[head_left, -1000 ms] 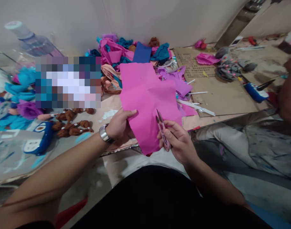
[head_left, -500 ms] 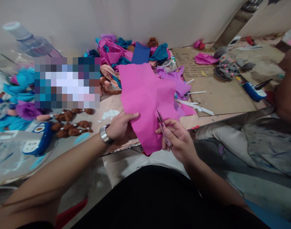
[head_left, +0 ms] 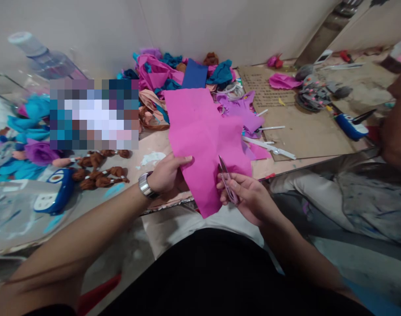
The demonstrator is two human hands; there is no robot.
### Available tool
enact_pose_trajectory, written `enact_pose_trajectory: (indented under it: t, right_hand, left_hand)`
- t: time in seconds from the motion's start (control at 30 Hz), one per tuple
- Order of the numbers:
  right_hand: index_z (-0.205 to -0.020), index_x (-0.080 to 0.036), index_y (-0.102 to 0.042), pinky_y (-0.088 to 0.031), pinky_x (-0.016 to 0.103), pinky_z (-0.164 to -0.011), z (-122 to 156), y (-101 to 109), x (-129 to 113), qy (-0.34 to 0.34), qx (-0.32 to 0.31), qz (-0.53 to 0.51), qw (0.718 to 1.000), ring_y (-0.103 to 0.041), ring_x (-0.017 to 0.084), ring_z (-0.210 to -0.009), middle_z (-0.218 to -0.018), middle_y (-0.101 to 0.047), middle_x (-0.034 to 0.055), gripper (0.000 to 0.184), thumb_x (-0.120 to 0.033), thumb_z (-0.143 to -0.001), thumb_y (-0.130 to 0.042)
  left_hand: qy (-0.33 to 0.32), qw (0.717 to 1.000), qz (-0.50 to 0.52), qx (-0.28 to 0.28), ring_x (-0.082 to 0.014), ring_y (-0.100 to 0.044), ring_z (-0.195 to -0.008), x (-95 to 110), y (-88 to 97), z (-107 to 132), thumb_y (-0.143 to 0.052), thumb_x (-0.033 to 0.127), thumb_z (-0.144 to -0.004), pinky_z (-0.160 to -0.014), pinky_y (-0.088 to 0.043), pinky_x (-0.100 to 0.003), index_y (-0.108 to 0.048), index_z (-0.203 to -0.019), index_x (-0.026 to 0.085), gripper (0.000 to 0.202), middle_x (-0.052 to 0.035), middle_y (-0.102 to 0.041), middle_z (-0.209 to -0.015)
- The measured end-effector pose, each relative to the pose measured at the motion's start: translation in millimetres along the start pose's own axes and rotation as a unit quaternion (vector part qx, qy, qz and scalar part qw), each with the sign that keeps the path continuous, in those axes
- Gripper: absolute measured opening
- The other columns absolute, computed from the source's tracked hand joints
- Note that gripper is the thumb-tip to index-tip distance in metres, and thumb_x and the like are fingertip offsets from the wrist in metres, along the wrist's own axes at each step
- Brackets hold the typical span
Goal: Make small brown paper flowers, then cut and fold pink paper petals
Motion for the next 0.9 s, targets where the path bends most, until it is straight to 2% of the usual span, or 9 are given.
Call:
enact_pose_trajectory:
  t: [0.1, 0.23, 0.4, 0.7, 0.9]
  right_hand:
    - [-0.112, -0.016, -0.085, -0.063, 0.03, -0.066, 3.2, 1.0, 1.3, -0.017, -0.014, -0.016, 1.0, -0.074, 0.014, -0.072, -0.104, -0.084, 0.0086, 0.042, -0.045, -0.086, -0.102]
    - [-0.107, -0.016, -0.085, -0.063, 0.029, -0.065, 3.7, -0.5, 2.6, -0.013, -0.012, -0.017, 1.0, -0.075, 0.015, -0.072, -0.104, -0.084, 0.0089, 0.039, -0.046, -0.088, -0.101]
    - [-0.104, -0.017, -0.084, -0.062, 0.029, -0.066, 1.7, -2.9, 2.5, -0.003, -0.015, -0.007, 1.0, -0.074, 0.015, -0.072, -0.097, -0.082, 0.007, 0.037, -0.048, -0.09, -0.1]
    - [-0.097, -0.018, -0.082, -0.056, 0.027, -0.065, -1.5, -2.9, 6.9, 0.013, -0.013, 0.011, 1.0, -0.067, 0.013, -0.069, -0.081, -0.076, 0.0036, 0.041, -0.054, -0.088, -0.1]
    - [-0.094, -0.019, -0.08, -0.053, 0.028, -0.063, -2.9, -5.0, 8.9, 0.021, -0.011, 0.025, 0.999, -0.064, 0.014, -0.066, -0.077, -0.072, 0.0026, 0.044, -0.058, -0.089, -0.098]
  left_hand:
    - [-0.02, 1.0, -0.023, 0.004, -0.0256, -0.076, -0.091, 1.8, -0.9, -1.6, -0.099, 0.037, -0.072, -0.088, -0.064, -0.039, -0.078, -0.089, 0.019, 0.032, -0.0041, -0.078, -0.083]
    - [-0.008, 0.999, -0.028, -0.037, -0.029, -0.078, -0.1, 3.0, -5.8, -0.4, -0.1, 0.041, -0.071, -0.092, -0.065, -0.04, -0.082, -0.1, 0.02, 0.04, -0.0063, -0.081, -0.089]
    - [-0.001, 0.998, -0.018, -0.054, -0.0333, -0.081, -0.109, 2.3, -6.6, 0.5, -0.098, 0.042, -0.073, -0.099, -0.065, -0.044, -0.083, -0.105, 0.019, 0.042, -0.0088, -0.083, -0.093]
    - [-0.013, 0.999, -0.024, -0.028, -0.0332, -0.079, -0.116, 2.4, -6.0, 0.0, -0.097, 0.039, -0.073, -0.105, -0.064, -0.045, -0.082, -0.101, 0.018, 0.038, -0.0093, -0.085, -0.101]
    - [-0.018, 0.999, -0.021, -0.032, -0.0347, -0.079, -0.12, -1.0, -1.2, -2.5, -0.1, 0.04, -0.072, -0.109, -0.063, -0.044, -0.082, -0.104, 0.016, 0.043, -0.0112, -0.087, -0.105]
Point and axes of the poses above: each hand's wrist, its own z-axis away from the middle knuckle, its own y-axis out of the back of the hand, x = y × z, the point moved 2 cm from there along -z, towards the middle knuckle
